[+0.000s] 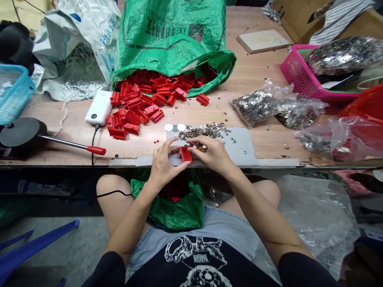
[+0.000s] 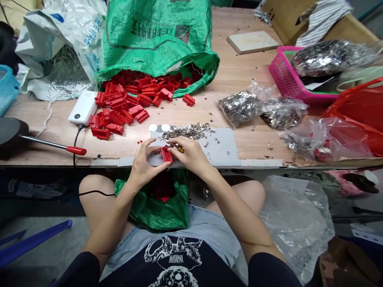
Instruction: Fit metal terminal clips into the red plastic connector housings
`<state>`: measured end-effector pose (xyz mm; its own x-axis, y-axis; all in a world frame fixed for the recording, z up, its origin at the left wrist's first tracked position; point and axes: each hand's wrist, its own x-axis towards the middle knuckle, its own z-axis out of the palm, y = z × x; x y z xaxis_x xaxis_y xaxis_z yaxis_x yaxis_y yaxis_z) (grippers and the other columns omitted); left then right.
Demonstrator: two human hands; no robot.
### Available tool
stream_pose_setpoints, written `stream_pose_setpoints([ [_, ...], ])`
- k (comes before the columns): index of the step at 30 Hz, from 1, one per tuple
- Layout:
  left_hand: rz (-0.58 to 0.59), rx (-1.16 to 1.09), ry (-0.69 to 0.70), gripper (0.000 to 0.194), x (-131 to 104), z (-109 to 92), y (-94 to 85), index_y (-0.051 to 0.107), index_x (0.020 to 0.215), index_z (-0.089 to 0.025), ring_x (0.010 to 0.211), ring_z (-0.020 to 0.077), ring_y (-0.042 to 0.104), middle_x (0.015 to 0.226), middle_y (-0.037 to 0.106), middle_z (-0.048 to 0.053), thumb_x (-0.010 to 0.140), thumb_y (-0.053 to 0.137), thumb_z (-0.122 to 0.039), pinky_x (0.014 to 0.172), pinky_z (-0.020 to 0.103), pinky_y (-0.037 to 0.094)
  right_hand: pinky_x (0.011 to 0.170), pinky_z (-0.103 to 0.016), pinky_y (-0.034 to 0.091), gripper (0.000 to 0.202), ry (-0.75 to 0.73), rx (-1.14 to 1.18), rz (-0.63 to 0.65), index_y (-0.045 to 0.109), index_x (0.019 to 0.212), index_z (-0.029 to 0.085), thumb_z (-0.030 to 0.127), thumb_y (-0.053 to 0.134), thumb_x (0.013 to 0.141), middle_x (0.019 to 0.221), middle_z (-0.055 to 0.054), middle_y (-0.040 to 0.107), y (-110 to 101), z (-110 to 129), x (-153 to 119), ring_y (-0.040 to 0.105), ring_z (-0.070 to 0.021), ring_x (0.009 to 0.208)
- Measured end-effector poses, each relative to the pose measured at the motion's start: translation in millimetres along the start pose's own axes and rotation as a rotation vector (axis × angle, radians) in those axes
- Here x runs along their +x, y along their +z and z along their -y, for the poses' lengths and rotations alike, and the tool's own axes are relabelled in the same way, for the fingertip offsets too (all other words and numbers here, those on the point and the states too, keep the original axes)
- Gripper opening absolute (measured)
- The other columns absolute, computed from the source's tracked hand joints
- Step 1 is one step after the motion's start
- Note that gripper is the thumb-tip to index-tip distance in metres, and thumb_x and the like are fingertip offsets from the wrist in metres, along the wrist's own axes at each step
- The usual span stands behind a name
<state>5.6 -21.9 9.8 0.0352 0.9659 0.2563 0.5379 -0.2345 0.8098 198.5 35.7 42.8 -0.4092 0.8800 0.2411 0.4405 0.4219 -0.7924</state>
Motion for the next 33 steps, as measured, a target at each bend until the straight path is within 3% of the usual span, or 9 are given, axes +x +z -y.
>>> stream_pose_setpoints([
  [6, -0.004, 0.066, 0.046, 0.08, -0.7, 4.1, 2.0, 0.042, 0.143, -0.025, 0.112, 0.0235, 0.069, 0.117, 0.074, 0.004, 0.078, 0.087, -0.036, 0.106, 0.042, 0.044, 0.081, -0.038, 0.056, 0.012, -0.109, -0.031, 0.047, 0.076, 0.097, 0.023, 0.027, 0.065, 0.093, 0.097, -0.007, 0.075, 3.5, -6.7, 8.5, 0.07, -0.0225, 0.089],
  [12, -0.004, 0.381, 0.139, 0.066, -2.6, 2.4, 6.7, 0.063, 0.128, -0.022, 0.108, 0.0304, 0.062, 0.113, 0.067, 0.012, 0.076, 0.082, -0.058, 0.097, 0.044, 0.046, 0.078, -0.035, 0.055, 0.013, 0.078, -0.006, -0.12, 0.077, 0.099, 0.024, 0.032, 0.07, 0.091, 0.097, -0.006, 0.075, -4.5, 2.0, -18.5, 0.068, -0.0206, 0.086],
  [16, 0.061, 0.308, 0.249, 0.055, 0.0, 0.6, 1.3, 0.058, 0.136, -0.024, 0.127, 0.0283, 0.056, 0.14, 0.06, 0.012, 0.087, 0.078, -0.038, 0.109, 0.044, 0.043, 0.079, -0.035, 0.054, 0.015, 0.24, 0.029, -0.29, 0.077, 0.099, 0.024, 0.033, 0.073, 0.088, 0.098, -0.005, 0.076, -6.3, 1.5, -47.4, 0.066, -0.0199, 0.084],
  [19, 0.052, 0.3, 0.295, 0.039, 6.6, 4.0, 4.2, 0.062, 0.129, -0.022, 0.113, 0.0256, 0.062, 0.119, 0.072, 0.008, 0.093, 0.07, -0.033, 0.103, 0.042, 0.047, 0.082, -0.035, 0.054, 0.017, 0.323, 0.063, -0.332, 0.078, 0.1, 0.024, 0.035, 0.074, 0.087, 0.099, -0.005, 0.076, -5.1, 2.7, -60.7, 0.067, -0.0206, 0.086],
  [21, -0.011, 0.351, 0.271, 0.031, 11.6, 5.3, 11.4, 0.066, 0.12, -0.021, 0.101, 0.0253, 0.065, 0.106, 0.075, 0.007, 0.095, 0.068, -0.039, 0.094, 0.04, 0.05, 0.083, -0.036, 0.055, 0.018, 0.348, 0.09, -0.34, 0.078, 0.099, 0.024, 0.037, 0.074, 0.087, 0.099, -0.006, 0.076, -2.8, 5.3, -63.5, 0.067, -0.021, 0.087],
  [26, -0.195, 0.502, 0.116, 0.035, 16.4, -6.8, 22.5, 0.069, 0.114, -0.021, 0.093, 0.0237, 0.068, 0.106, 0.07, 0.008, 0.092, 0.07, -0.049, 0.074, 0.031, 0.05, 0.082, -0.035, 0.055, 0.018, 0.312, 0.122, -0.32, 0.078, 0.099, 0.023, 0.037, 0.073, 0.087, 0.1, -0.006, 0.077, 4.8, 9.6, -55.6, 0.068, -0.0213, 0.089],
  [28, -0.169, 0.539, 0.036, 0.048, 14.2, -14.2, 16.3, 0.067, 0.122, -0.022, 0.092, 0.0252, 0.069, 0.11, 0.068, 0.009, 0.086, 0.075, -0.052, 0.068, 0.031, 0.05, 0.085, -0.036, 0.054, 0.018, 0.272, 0.11, -0.308, 0.078, 0.1, 0.023, 0.035, 0.072, 0.088, 0.101, -0.007, 0.077, 7.0, 9.6, -48.9, 0.069, -0.0214, 0.091],
  [31, -0.037, 0.481, -0.019, 0.07, 9.2, -19.4, -0.8, 0.058, 0.137, -0.022, 0.091, 0.0245, 0.069, 0.116, 0.064, 0.009, 0.079, 0.084, -0.05, 0.068, 0.031, 0.052, 0.084, -0.035, 0.054, 0.018, 0.219, 0.097, -0.284, 0.077, 0.1, 0.023, 0.035, 0.07, 0.09, 0.103, -0.007, 0.077, 10.7, 9.4, -37.7, 0.069, -0.0218, 0.092],
  [33, 0.042, 0.383, 0.011, 0.063, 6.5, -18.1, -10.6, 0.055, 0.139, -0.024, 0.087, 0.02, 0.068, 0.112, 0.065, 0.006, 0.084, 0.081, -0.038, 0.073, 0.03, 0.054, 0.081, -0.035, 0.055, 0.018, 0.194, 0.1, -0.267, 0.077, 0.1, 0.023, 0.036, 0.069, 0.091, 0.103, -0.007, 0.077, 14.3, 9.2, -30.9, 0.069, -0.0218, 0.092],
])
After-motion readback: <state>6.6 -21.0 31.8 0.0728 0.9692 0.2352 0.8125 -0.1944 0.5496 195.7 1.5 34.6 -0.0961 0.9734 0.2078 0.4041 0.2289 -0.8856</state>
